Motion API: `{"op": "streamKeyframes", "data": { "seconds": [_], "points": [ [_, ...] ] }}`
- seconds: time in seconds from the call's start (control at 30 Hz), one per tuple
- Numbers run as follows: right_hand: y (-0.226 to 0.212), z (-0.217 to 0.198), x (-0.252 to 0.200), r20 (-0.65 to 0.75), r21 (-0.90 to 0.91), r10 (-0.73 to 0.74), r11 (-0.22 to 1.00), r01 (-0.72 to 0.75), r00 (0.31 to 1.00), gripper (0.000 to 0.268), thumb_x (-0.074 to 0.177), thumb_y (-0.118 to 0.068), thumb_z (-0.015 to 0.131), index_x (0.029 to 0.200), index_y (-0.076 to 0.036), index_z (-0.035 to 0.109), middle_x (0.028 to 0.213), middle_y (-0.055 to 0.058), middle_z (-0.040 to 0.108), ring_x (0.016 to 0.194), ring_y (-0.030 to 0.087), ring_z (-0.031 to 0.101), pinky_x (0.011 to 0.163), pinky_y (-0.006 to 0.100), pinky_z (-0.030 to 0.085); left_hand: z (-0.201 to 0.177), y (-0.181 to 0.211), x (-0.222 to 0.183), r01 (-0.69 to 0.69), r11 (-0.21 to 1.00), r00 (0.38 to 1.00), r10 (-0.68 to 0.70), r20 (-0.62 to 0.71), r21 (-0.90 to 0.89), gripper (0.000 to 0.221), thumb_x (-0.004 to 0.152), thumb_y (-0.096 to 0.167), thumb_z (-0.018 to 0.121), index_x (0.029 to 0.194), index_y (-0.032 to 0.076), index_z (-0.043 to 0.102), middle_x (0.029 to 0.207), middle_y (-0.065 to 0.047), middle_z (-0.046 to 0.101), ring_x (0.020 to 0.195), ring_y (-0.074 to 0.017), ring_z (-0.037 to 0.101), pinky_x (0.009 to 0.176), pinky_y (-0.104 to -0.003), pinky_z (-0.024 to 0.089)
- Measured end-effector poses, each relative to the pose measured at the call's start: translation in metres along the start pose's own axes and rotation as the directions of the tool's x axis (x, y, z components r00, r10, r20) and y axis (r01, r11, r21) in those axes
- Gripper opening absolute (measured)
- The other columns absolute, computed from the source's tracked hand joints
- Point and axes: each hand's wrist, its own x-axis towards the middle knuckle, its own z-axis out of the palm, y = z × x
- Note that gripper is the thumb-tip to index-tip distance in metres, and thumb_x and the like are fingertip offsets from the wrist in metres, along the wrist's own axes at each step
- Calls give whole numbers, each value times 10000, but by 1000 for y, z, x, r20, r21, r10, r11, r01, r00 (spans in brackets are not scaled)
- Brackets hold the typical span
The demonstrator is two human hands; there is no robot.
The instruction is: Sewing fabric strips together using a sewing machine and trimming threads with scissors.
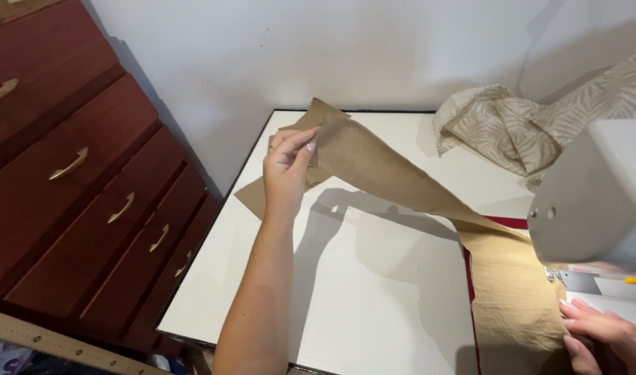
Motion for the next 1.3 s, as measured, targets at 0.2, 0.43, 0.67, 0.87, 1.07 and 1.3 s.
{"op": "streamKeyframes", "data": {
  "seconds": [0.2, 0.43, 0.67, 0.87, 1.07, 1.3],
  "points": [
    [-9, -11, 9, 77, -11, -49, 999, 50, 996, 167, 914, -59, 617, 1049, -59, 714, 1268, 115, 745, 1319, 260, 690, 1244, 423, 466, -12, -13, -5, -244, 950, 960, 265, 92, -198, 338, 985, -113, 465, 835, 154, 609, 1155, -39, 601, 1321, -320, 572, 1177, -440, 446],
    [-7, -6, 4, 52, -21, -15, 1000, 16, 999, 162, 922, -65, 611, 1048, -73, 714, 1297, 111, 736, 1361, 263, 671, 1282, 439, 436, -19, -36, -5, -177, 957, 978, 197, 67, -232, 441, 791, -198, 376, 699, 192, 561, 1285, -73, 615, 1178, -199, 540, 1027, -333, 417],
    [-34, -13, 16, 52, -37, -39, 998, 41, 998, 140, 925, -32, 624, 1015, -54, 728, 1245, 86, 750, 1302, 248, 697, 1224, 406, 478, -20, -45, -3, -151, 942, 973, 195, 122, -300, 374, 813, -169, 441, 713, 168, 572, 1190, -133, 677, 1212, -248, 629, 1076, -358, 469],
    [-42, -29, 11, 16, 31, 39, 999, -40, 999, 250, 925, -13, 624, 1173, -29, 659, 1231, 118, 735, 1273, 247, 696, 1202, 357, 503, -18, -78, 3, -49, 965, 936, 135, 326, -259, 392, 866, 467, 650, 991, 96, 671, 1092, -84, 700, 1085, -202, 685, 1032, -335, 511],
    [-27, -59, -18, -97, 70, 252, 967, -246, 963, 109, 1009, -41, 622, 1031, 31, 701, 979, 131, 744, 865, 159, 693, 860, 234, 531, 60, -56, 49, 253, 967, 928, -245, 282, 9, 85, 960, 26, 635, 902, 75, 674, 744, -41, 675, 646, -131, 635, 619, -259, 541],
    [59, -53, -84, 95, -363, 615, 754, -548, 783, 489, 743, -446, 782, 1142, -164, 812, 1218, 47, 791, 1145, 198, 743, 976, 345, 572, 141, -51, 19, 25, 973, 842, -144, 519, 230, 685, 989, 356, 696, 1550, 108, 391, 1592, -174, 393, 1405, -353, 525, 1166, -402, 430]
  ]
}}
